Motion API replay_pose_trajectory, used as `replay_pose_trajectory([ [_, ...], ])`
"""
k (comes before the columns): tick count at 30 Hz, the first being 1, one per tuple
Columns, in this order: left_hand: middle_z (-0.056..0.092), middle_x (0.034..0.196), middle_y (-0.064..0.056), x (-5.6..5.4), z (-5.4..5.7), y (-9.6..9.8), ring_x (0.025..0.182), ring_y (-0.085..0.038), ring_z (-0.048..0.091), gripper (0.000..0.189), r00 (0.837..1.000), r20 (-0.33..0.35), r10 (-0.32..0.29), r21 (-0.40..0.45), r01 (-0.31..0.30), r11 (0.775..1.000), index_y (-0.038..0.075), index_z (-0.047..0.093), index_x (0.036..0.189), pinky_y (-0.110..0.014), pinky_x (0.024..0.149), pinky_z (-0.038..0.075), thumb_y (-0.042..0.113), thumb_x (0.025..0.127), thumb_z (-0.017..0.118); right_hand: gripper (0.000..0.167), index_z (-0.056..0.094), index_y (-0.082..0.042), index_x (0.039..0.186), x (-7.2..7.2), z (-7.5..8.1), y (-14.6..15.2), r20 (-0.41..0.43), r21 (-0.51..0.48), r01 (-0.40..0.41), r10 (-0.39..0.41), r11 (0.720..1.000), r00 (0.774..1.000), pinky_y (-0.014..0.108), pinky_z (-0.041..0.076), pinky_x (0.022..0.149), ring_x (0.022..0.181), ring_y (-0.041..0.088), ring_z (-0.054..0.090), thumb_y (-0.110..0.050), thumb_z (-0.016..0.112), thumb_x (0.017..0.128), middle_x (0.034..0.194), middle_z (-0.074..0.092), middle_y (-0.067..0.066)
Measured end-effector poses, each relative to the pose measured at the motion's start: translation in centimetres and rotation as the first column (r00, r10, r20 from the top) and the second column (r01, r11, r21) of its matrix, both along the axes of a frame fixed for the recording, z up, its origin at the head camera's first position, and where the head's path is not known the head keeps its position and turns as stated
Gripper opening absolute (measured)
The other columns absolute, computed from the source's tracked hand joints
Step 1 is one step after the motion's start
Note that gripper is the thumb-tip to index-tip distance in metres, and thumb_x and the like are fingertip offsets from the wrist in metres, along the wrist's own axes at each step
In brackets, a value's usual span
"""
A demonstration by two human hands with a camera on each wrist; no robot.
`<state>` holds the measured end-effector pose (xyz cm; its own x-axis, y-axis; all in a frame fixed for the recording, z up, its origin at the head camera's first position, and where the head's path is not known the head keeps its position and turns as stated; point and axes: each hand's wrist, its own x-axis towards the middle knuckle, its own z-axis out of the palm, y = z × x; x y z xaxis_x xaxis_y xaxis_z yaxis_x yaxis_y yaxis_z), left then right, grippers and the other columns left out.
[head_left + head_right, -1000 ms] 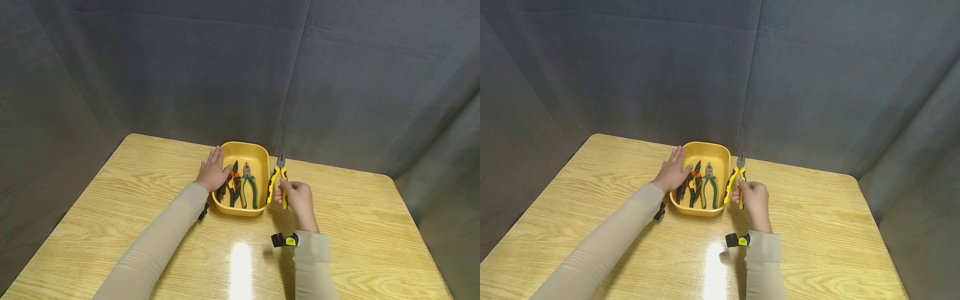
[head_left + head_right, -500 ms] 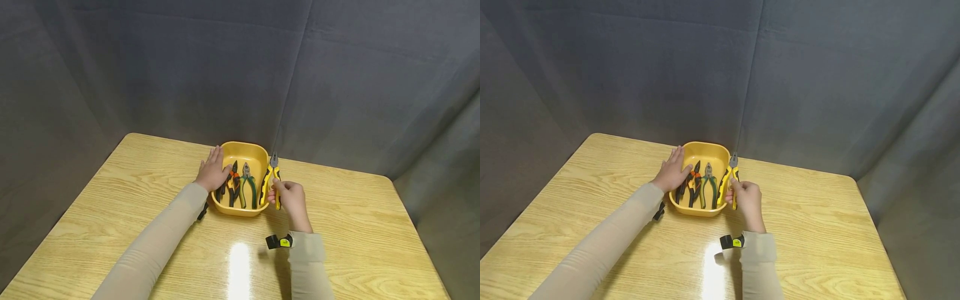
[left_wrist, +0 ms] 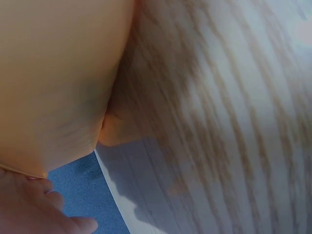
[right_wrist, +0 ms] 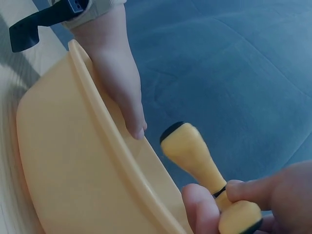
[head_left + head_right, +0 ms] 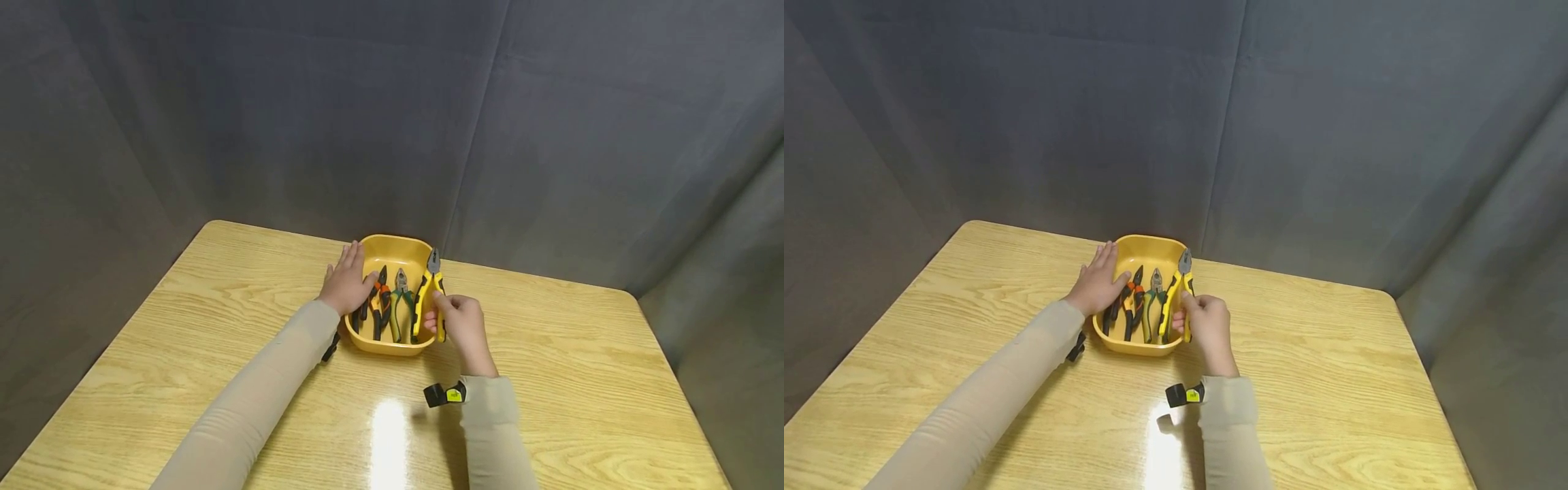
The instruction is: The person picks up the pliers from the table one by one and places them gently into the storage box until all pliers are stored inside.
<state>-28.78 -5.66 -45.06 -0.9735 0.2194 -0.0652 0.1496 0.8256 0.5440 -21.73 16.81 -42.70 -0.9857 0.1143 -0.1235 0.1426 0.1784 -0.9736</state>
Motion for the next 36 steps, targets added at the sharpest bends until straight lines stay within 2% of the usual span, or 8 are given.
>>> replay_pose_trajectory([
  [5,-0.003,0.171,-0.010,-0.1,-0.3,0.0,0.156,-0.026,-0.008,0.075,1.000,0.004,0.005,0.004,-0.005,1.000,0.009,-0.001,0.164,-0.060,0.122,0.004,0.047,0.110,0.035,0.037,0.063,0.016,0.094,-0.4,0.3,-0.7,0.010,-0.020,-0.019,0.019,1.000,1.000,0.023,0.056,0.052,0.051,0.012,0.064,-0.017,0.055,0.106,0.067,0.068,0.012],
  [13,-0.004,0.171,-0.009,-0.2,-0.3,0.0,0.156,-0.024,-0.009,0.076,1.000,0.011,0.010,-0.003,-0.010,1.000,0.011,-0.002,0.164,-0.059,0.122,0.004,0.050,0.109,0.032,0.038,0.063,0.018,0.098,-0.9,0.6,-1.6,0.011,0.017,-0.028,0.028,0.999,1.000,0.022,0.056,0.053,0.052,0.012,0.066,-0.018,0.055,0.106,0.074,0.071,0.021],
  [23,-0.004,0.171,-0.008,-0.3,-0.5,0.2,0.155,-0.022,-0.010,0.075,1.000,0.015,0.022,0.011,-0.022,1.000,0.012,-0.002,0.164,-0.059,0.122,0.003,0.046,0.110,0.036,0.039,0.064,0.018,0.097,-1.5,0.7,-2.5,0.014,0.062,-0.032,0.031,0.998,0.999,0.025,0.057,0.053,0.050,0.011,0.065,-0.020,0.056,0.106,0.070,0.070,0.015],
  [28,-0.002,0.171,-0.009,-0.3,-0.4,0.2,0.156,-0.024,-0.008,0.075,1.000,-0.002,0.024,0.015,-0.024,1.000,0.010,0.000,0.164,-0.060,0.122,0.005,0.045,0.109,0.037,0.040,0.065,0.017,0.096,-2.0,0.5,-2.9,-0.009,0.118,-0.040,0.041,0.992,0.999,0.026,0.058,0.053,0.050,0.010,0.065,-0.021,0.056,0.106,0.070,0.070,0.016],
  [36,-0.002,0.171,-0.009,-0.3,-0.6,0.1,0.156,-0.025,-0.006,0.075,1.000,-0.005,0.022,0.006,-0.022,1.000,0.010,0.000,0.164,-0.059,0.122,0.005,0.046,0.109,0.037,0.041,0.065,0.016,0.092,-2.5,0.4,-3.3,0.000,0.132,-0.057,0.057,0.990,0.998,0.026,0.058,0.053,0.050,0.010,0.065,-0.020,0.054,0.106,0.070,0.070,0.015],
])
